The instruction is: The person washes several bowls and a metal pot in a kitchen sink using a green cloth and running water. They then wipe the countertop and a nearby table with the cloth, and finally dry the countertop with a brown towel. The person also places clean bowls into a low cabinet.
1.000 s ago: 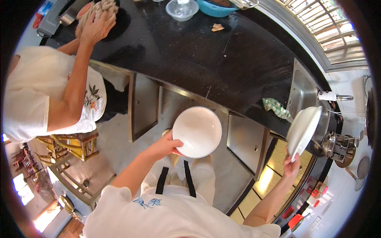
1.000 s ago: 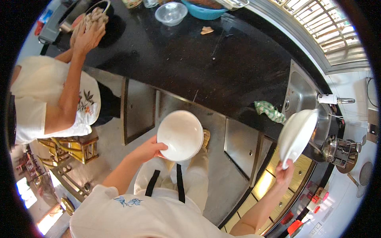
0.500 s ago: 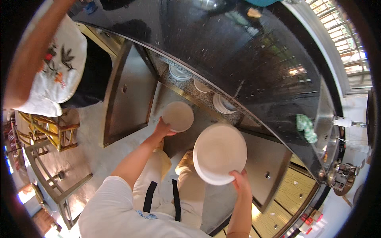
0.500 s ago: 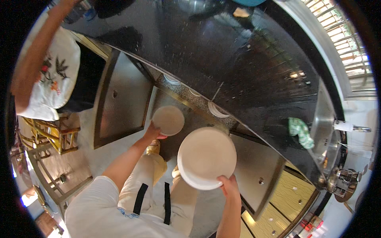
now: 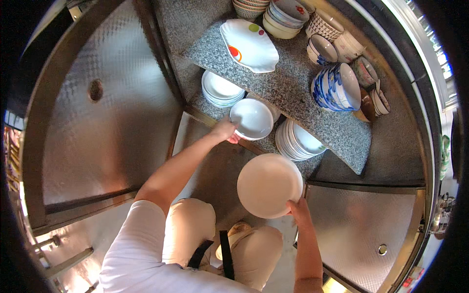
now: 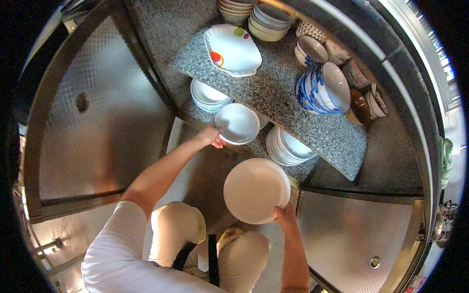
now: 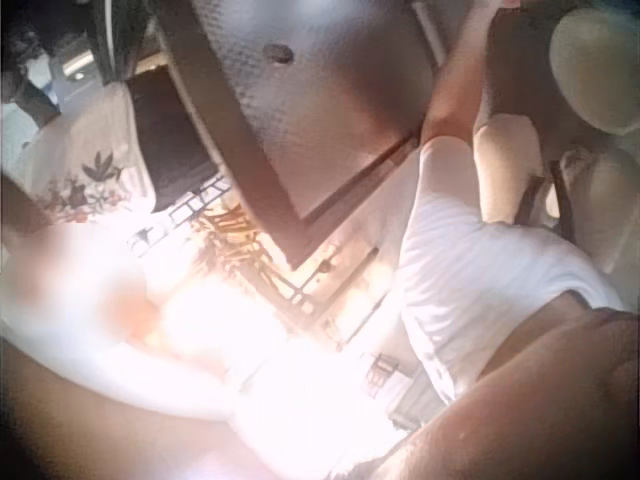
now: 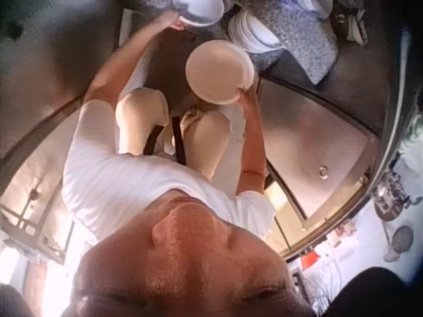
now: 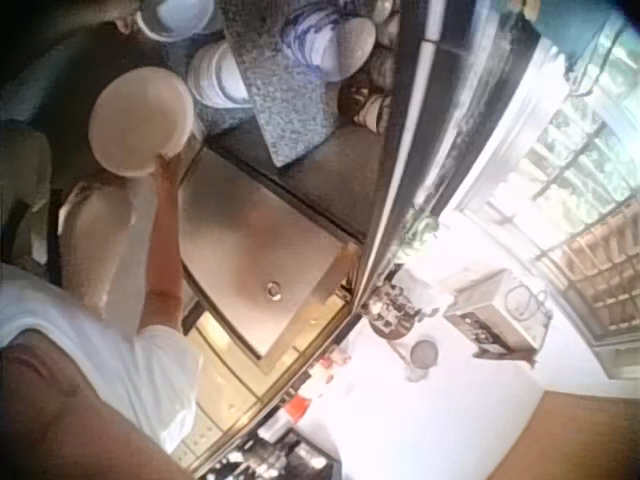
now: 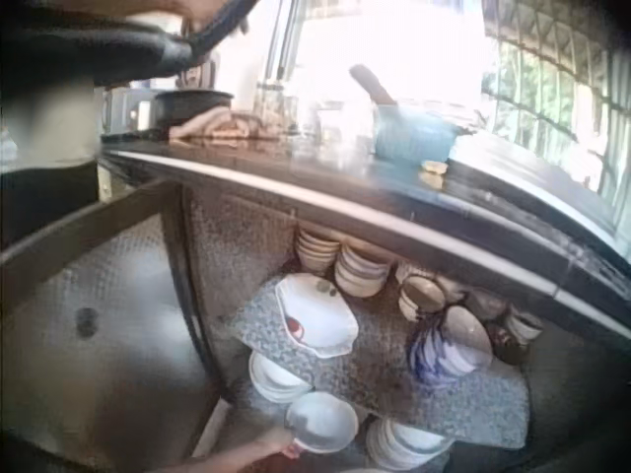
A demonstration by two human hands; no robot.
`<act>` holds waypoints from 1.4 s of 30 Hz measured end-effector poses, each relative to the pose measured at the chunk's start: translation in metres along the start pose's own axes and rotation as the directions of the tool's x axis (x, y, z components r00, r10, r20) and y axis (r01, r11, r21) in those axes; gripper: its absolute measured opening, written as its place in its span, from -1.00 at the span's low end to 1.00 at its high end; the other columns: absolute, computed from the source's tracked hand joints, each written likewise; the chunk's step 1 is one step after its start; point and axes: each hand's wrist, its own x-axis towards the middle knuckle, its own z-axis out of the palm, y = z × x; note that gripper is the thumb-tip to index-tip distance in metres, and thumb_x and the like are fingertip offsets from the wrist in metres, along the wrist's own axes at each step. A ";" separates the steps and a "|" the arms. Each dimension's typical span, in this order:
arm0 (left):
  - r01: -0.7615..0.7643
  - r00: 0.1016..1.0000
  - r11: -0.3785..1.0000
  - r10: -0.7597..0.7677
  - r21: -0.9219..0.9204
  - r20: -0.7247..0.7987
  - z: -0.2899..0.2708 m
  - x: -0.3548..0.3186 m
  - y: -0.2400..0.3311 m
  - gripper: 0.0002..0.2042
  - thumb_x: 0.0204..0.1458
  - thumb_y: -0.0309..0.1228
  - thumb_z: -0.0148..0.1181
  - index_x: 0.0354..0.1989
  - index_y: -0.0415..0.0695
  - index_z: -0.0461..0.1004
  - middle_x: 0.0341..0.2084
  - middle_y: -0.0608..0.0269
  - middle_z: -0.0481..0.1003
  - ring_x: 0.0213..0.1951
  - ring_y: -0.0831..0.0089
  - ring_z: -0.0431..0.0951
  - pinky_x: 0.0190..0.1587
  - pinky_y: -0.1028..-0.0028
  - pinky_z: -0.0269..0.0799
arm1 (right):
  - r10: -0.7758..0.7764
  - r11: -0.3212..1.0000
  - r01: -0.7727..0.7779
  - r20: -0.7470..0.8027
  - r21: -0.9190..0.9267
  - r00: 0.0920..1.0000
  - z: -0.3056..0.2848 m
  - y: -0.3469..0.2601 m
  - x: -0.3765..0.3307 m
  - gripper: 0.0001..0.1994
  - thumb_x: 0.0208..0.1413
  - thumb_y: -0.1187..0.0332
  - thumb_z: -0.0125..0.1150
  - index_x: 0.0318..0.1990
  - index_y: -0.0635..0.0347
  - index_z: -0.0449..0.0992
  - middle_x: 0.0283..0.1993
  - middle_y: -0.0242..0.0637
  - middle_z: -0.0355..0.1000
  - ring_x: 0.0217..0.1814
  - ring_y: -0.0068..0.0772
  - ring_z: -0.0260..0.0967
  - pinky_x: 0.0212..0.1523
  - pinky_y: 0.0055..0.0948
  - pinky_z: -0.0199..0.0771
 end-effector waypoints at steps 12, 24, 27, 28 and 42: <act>-0.422 0.891 0.526 0.390 0.738 0.232 0.002 0.140 -0.017 -0.71 0.14 -0.33 0.03 -0.25 -0.41 0.31 -0.54 -0.08 0.51 -0.56 0.21 0.59 -0.58 0.35 0.59 | -0.020 0.981 0.015 0.028 0.195 0.999 0.044 0.018 0.049 -0.55 -0.13 0.47 0.12 -0.02 0.54 0.35 -0.21 0.02 0.45 -0.28 -0.08 0.52 -0.38 -0.17 0.66; 0.061 0.998 0.983 -0.064 0.172 0.012 0.021 0.110 -0.002 -0.47 0.15 -0.11 0.02 0.18 -0.18 0.12 0.04 -0.21 0.26 -0.03 -0.02 0.43 -0.20 0.02 0.56 | -0.051 0.956 0.002 0.161 0.292 0.986 0.063 0.048 0.064 -0.55 -0.04 0.42 0.13 0.04 0.45 0.32 -0.18 -0.06 0.45 -0.26 -0.18 0.52 -0.33 -0.18 0.64; 0.068 0.984 0.905 0.008 -0.419 0.178 0.011 0.098 -0.014 -0.31 0.14 -0.04 -0.01 0.37 0.05 -0.14 0.35 -0.05 -0.29 0.30 -0.22 -0.11 0.09 -0.33 0.19 | -0.074 0.960 0.022 0.178 0.279 0.981 0.067 0.047 0.070 -0.57 -0.04 0.42 0.14 0.02 0.43 0.33 -0.18 -0.09 0.46 -0.25 -0.20 0.51 -0.32 -0.21 0.63; 0.056 0.970 0.840 0.081 -0.540 0.227 0.009 0.095 -0.023 -0.33 0.14 -0.05 -0.02 0.36 0.07 -0.13 0.34 -0.03 -0.24 0.30 -0.21 -0.10 0.09 -0.33 0.20 | -0.069 0.969 0.026 0.168 0.245 0.983 0.064 0.055 0.072 -0.57 -0.04 0.43 0.14 0.02 0.43 0.33 -0.18 -0.10 0.46 -0.25 -0.21 0.51 -0.32 -0.22 0.62; -0.194 0.927 0.889 0.304 -0.414 0.220 0.032 0.100 -0.070 0.00 0.04 -0.66 0.07 0.34 0.38 -0.61 0.35 0.15 -0.18 0.19 -0.01 0.25 0.05 -0.07 0.42 | 0.069 0.958 -0.130 0.236 0.254 0.969 0.072 0.134 0.096 -0.54 -0.02 0.37 0.23 0.06 0.33 0.34 -0.13 -0.12 0.47 -0.20 -0.24 0.50 -0.22 -0.22 0.59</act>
